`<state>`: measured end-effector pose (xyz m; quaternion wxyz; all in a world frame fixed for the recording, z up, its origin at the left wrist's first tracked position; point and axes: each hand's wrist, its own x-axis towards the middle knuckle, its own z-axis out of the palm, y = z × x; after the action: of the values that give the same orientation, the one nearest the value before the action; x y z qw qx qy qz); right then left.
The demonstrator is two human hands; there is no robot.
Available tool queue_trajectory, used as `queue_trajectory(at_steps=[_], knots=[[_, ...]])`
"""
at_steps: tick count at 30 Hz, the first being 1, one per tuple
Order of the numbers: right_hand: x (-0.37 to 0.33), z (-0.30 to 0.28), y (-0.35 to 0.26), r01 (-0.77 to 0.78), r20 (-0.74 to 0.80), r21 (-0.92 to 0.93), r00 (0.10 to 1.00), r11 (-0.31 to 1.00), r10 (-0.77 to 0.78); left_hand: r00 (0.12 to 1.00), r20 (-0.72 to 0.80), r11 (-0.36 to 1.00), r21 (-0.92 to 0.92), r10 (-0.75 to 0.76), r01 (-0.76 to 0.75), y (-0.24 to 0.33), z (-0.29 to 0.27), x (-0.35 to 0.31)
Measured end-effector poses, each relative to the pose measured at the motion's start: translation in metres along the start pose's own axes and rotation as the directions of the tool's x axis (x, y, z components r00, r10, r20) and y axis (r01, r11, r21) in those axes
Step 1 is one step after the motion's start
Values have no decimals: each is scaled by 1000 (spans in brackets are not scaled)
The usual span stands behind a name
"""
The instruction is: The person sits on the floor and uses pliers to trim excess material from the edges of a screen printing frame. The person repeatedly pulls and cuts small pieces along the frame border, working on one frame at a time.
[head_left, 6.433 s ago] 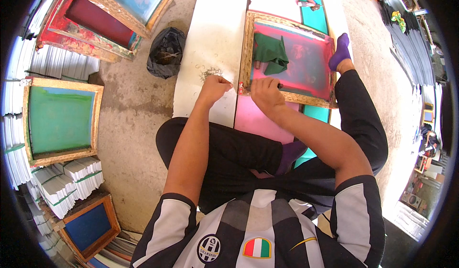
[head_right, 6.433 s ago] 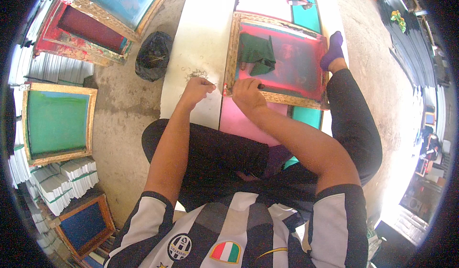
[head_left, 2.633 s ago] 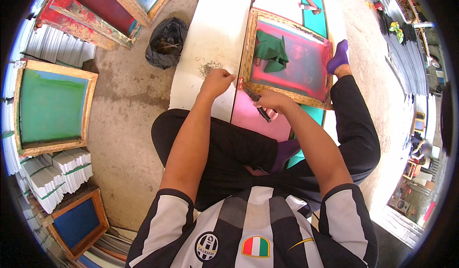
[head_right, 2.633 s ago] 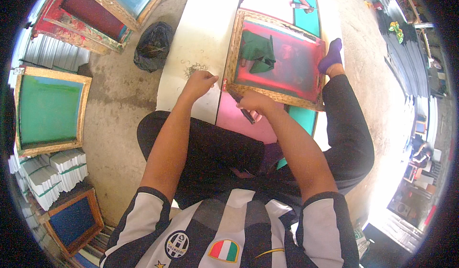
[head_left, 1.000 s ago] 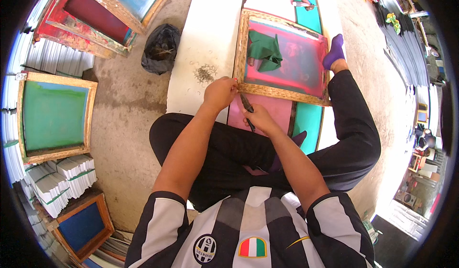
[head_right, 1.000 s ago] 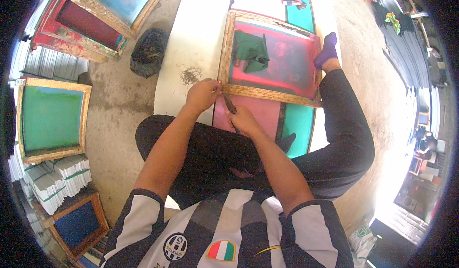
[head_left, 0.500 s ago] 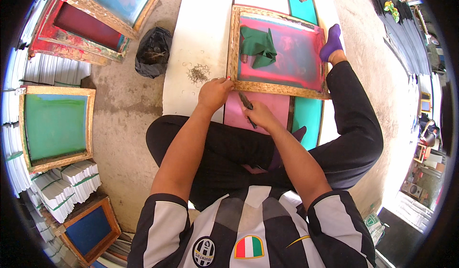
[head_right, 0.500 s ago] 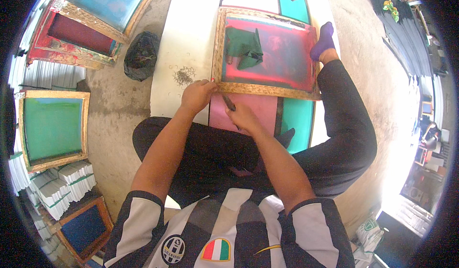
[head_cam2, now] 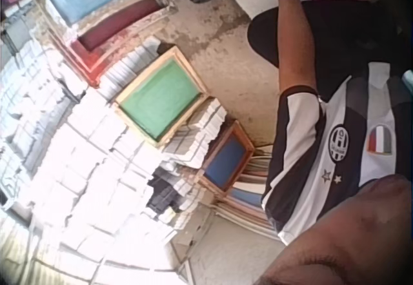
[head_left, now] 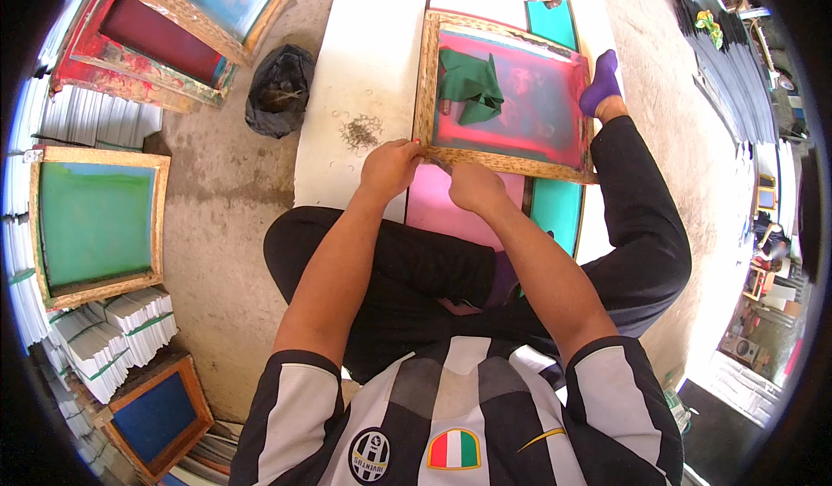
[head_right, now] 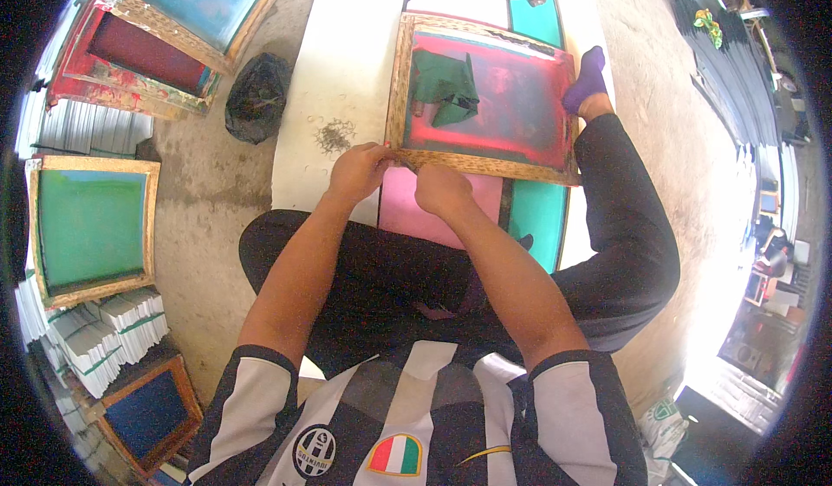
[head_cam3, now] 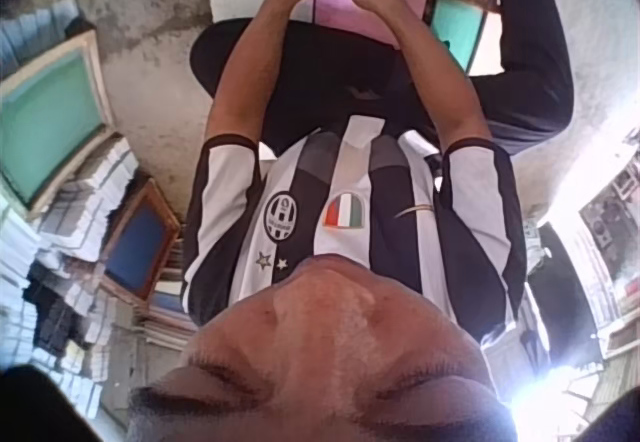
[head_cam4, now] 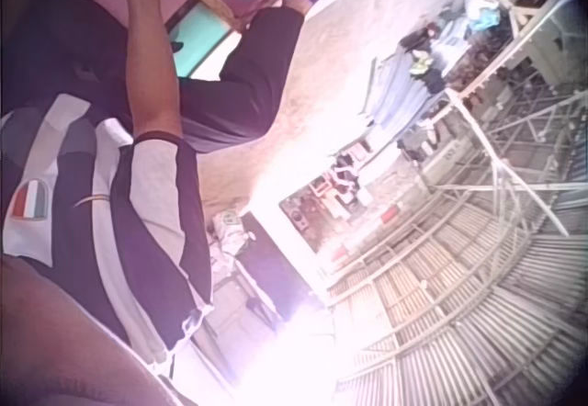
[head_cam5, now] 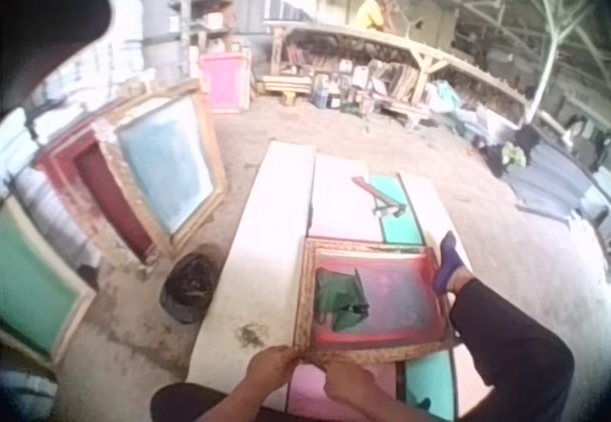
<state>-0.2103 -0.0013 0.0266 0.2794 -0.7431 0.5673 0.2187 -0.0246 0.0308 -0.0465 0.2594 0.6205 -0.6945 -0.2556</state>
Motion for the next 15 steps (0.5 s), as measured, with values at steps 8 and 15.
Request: queue_trajectory(at_steps=[8, 15], knots=[[-8, -4, -19, -27, -56, -157, 998, 987, 19, 998, 37, 998, -49, -46, 48, -3, -1, 2], [15, 8, -8, 53, 94, -47, 994, 997, -49, 998, 39, 996, -71, -55, 58, -2, 0, 5]])
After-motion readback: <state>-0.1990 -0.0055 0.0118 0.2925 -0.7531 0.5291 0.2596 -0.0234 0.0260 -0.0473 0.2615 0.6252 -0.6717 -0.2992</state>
